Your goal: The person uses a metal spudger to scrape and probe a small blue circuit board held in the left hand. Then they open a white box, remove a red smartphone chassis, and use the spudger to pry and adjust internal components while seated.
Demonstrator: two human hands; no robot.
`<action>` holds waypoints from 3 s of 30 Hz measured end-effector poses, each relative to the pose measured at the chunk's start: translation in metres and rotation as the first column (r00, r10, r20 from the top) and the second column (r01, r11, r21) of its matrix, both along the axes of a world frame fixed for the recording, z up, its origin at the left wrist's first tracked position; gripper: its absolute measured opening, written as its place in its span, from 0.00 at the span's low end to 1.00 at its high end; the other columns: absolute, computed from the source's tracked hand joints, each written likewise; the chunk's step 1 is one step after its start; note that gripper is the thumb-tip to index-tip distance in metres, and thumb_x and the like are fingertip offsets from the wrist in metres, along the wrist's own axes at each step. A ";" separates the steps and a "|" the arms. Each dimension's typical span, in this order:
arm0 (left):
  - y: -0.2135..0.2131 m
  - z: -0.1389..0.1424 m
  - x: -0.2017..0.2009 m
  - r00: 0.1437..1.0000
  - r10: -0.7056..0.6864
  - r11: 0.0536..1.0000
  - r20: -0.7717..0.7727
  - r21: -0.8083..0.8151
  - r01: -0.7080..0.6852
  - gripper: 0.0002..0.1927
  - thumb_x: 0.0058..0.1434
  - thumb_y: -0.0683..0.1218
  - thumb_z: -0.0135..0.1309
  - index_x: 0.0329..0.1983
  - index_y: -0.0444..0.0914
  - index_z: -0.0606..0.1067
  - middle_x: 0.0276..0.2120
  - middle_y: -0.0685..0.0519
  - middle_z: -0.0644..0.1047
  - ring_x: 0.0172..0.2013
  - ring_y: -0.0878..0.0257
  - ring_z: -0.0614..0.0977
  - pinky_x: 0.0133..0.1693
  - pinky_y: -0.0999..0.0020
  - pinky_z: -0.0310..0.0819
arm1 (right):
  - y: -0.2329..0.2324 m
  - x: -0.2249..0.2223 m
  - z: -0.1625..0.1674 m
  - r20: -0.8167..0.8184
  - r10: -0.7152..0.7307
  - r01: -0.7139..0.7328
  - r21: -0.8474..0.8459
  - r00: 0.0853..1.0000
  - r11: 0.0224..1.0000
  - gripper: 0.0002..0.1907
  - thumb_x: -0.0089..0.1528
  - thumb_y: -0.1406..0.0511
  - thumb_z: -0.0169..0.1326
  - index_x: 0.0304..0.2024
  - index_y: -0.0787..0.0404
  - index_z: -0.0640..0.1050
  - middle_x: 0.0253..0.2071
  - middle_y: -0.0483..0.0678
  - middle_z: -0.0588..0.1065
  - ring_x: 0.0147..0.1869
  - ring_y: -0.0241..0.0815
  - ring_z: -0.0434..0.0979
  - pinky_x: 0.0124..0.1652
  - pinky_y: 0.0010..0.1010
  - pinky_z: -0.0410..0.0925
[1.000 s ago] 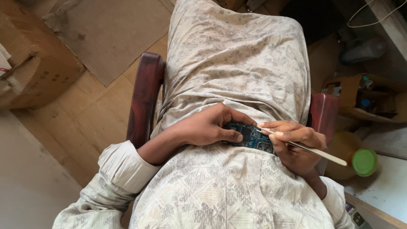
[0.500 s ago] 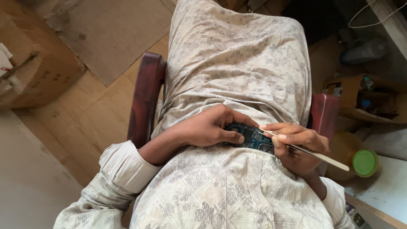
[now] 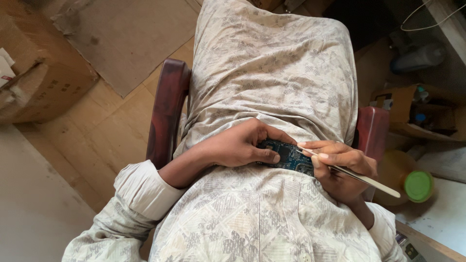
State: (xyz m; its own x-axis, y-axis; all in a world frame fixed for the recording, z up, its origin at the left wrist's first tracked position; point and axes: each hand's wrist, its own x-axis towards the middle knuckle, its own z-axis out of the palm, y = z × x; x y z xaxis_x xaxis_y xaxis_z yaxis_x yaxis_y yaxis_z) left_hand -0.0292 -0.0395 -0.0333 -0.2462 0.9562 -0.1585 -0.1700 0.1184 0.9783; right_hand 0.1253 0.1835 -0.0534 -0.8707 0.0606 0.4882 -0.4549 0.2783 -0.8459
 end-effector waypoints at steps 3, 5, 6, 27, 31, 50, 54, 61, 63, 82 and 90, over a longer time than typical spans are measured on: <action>-0.001 -0.001 0.000 1.000 -0.003 1.000 -0.007 0.011 0.003 0.23 0.62 0.39 0.58 0.61 0.33 0.76 0.31 0.53 0.82 0.29 0.73 0.77 0.35 0.75 0.74 | -0.001 0.000 0.000 0.002 -0.010 0.010 0.019 1.000 1.000 0.09 0.65 0.76 0.57 0.44 0.64 0.73 0.39 0.57 0.80 0.51 0.55 0.85 0.50 0.43 0.81; -0.001 -0.002 0.001 1.000 -0.001 1.000 -0.004 0.029 0.001 0.23 0.62 0.39 0.59 0.61 0.32 0.76 0.33 0.53 0.83 0.31 0.73 0.78 0.37 0.76 0.75 | -0.001 0.000 0.000 -0.012 -0.016 0.016 0.040 1.000 0.999 0.09 0.65 0.76 0.57 0.44 0.64 0.72 0.40 0.57 0.80 0.51 0.54 0.86 0.51 0.44 0.81; -0.001 -0.002 0.000 1.000 0.000 0.999 -0.003 0.038 0.000 0.23 0.62 0.39 0.59 0.61 0.32 0.76 0.34 0.53 0.84 0.32 0.73 0.79 0.38 0.76 0.76 | 0.000 -0.001 0.000 -0.012 -0.002 0.002 0.023 1.000 1.000 0.09 0.65 0.76 0.57 0.44 0.64 0.72 0.39 0.57 0.80 0.51 0.54 0.85 0.51 0.44 0.81; 0.000 0.000 0.000 1.000 -0.006 0.999 -0.018 0.033 0.007 0.23 0.62 0.39 0.59 0.61 0.32 0.76 0.35 0.54 0.84 0.31 0.73 0.80 0.38 0.76 0.76 | -0.002 -0.001 0.002 -0.009 -0.016 0.016 0.026 1.000 1.000 0.10 0.64 0.78 0.56 0.44 0.64 0.71 0.38 0.58 0.79 0.48 0.56 0.85 0.49 0.43 0.81; -0.001 0.000 0.000 1.000 -0.011 1.000 0.011 0.002 0.011 0.23 0.61 0.39 0.59 0.61 0.32 0.76 0.34 0.52 0.83 0.31 0.72 0.79 0.37 0.74 0.76 | -0.001 -0.003 0.002 -0.025 0.000 0.002 0.049 1.000 0.999 0.10 0.62 0.78 0.57 0.43 0.65 0.71 0.36 0.56 0.79 0.49 0.56 0.86 0.48 0.42 0.82; 0.002 0.001 0.000 1.000 -0.023 0.999 0.018 0.026 0.023 0.23 0.62 0.38 0.58 0.61 0.32 0.76 0.34 0.54 0.84 0.31 0.73 0.79 0.38 0.76 0.75 | 0.005 -0.005 0.007 -0.042 0.063 -0.061 0.038 0.997 0.997 0.09 0.62 0.76 0.57 0.44 0.66 0.72 0.35 0.56 0.79 0.50 0.59 0.85 0.47 0.43 0.82; 0.001 0.001 0.000 0.999 -0.023 0.999 0.040 0.047 0.022 0.23 0.62 0.38 0.58 0.61 0.32 0.76 0.36 0.53 0.84 0.33 0.73 0.80 0.40 0.76 0.76 | 0.002 -0.004 0.008 -0.021 0.023 -0.022 0.043 1.000 0.999 0.09 0.63 0.77 0.57 0.43 0.66 0.72 0.35 0.55 0.79 0.50 0.58 0.85 0.46 0.43 0.82; 0.004 0.002 -0.001 1.000 -0.026 1.000 0.013 -0.006 0.026 0.23 0.62 0.39 0.58 0.61 0.32 0.76 0.30 0.55 0.81 0.27 0.74 0.75 0.32 0.76 0.72 | 0.002 -0.005 0.010 0.001 0.010 -0.011 0.062 1.000 0.998 0.09 0.64 0.77 0.58 0.42 0.65 0.72 0.35 0.55 0.79 0.51 0.57 0.85 0.47 0.42 0.82; 0.004 0.002 -0.001 1.000 -0.026 1.000 0.017 -0.005 0.026 0.23 0.62 0.39 0.58 0.61 0.33 0.76 0.30 0.56 0.81 0.27 0.75 0.75 0.32 0.77 0.72 | 0.002 -0.005 0.010 0.002 0.015 -0.015 0.059 1.000 0.998 0.08 0.64 0.76 0.58 0.43 0.65 0.72 0.36 0.55 0.79 0.49 0.56 0.85 0.48 0.42 0.82; 0.002 0.001 -0.001 0.999 -0.024 1.000 -0.029 0.000 0.024 0.23 0.61 0.39 0.58 0.61 0.33 0.76 0.31 0.53 0.82 0.29 0.72 0.77 0.35 0.74 0.73 | -0.002 -0.004 0.008 -0.033 -0.021 0.024 0.087 0.999 0.996 0.07 0.65 0.75 0.57 0.42 0.66 0.72 0.35 0.54 0.79 0.47 0.54 0.86 0.48 0.41 0.82; 0.003 -0.001 -0.001 1.000 -0.013 0.998 0.013 0.070 0.012 0.23 0.62 0.39 0.58 0.61 0.32 0.75 0.34 0.55 0.83 0.31 0.74 0.78 0.37 0.76 0.75 | -0.002 -0.005 0.008 -0.013 -0.036 0.037 0.080 0.999 0.996 0.07 0.64 0.75 0.58 0.41 0.65 0.72 0.35 0.55 0.79 0.48 0.55 0.86 0.46 0.40 0.82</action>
State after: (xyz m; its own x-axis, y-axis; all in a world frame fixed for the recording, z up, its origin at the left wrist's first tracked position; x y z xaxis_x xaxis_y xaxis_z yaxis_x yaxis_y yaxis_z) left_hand -0.0300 -0.0367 -0.0342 -0.2326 0.9679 -0.0949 -0.1825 0.0525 0.9818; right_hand 0.1201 0.1812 -0.0451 -0.8630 0.0527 0.5025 -0.4525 0.3619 -0.8150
